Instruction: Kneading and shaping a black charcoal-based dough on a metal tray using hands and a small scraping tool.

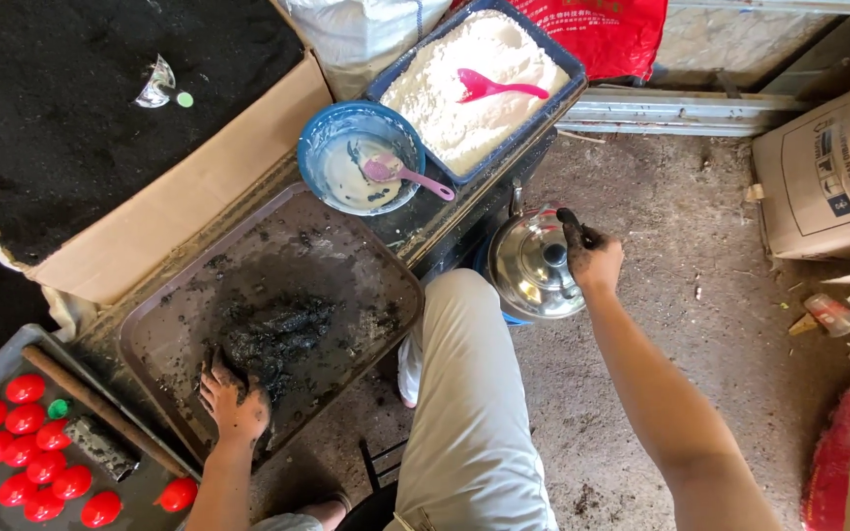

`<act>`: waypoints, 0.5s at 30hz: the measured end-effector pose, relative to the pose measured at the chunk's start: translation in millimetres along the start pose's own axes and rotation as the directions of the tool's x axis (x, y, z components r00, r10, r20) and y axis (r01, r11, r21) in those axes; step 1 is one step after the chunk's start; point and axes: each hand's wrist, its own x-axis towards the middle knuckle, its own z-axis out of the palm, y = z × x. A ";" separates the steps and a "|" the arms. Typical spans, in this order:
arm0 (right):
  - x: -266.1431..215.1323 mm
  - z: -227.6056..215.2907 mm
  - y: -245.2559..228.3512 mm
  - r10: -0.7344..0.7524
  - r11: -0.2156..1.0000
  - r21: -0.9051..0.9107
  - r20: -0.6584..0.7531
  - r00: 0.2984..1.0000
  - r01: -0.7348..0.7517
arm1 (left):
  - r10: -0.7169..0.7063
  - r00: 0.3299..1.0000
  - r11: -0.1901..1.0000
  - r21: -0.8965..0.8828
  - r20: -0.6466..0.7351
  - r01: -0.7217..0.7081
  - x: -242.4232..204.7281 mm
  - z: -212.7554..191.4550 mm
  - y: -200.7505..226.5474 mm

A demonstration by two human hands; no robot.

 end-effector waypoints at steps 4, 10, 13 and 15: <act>5.6 1.4 4.3 0.068 0.998 0.014 0.045 0.997 -0.069 | -0.060 0.998 0.997 0.043 0.024 0.059 3.7 2.3 1.1; 27.3 -2.2 35.7 0.068 0.998 -0.016 -0.007 0.998 -0.068 | -0.095 0.995 0.984 -0.154 -0.008 0.092 -35.8 -37.7 54.4; 77.8 3.1 102.4 -0.037 0.999 0.000 -0.054 0.998 0.037 | 0.067 0.990 0.942 0.336 -0.122 -0.023 -24.2 -8.6 22.4; 80.4 -0.8 89.6 -0.074 0.914 -0.399 0.016 0.997 0.074 | 0.041 0.992 0.878 0.477 -0.121 0.022 -4.0 -0.4 19.2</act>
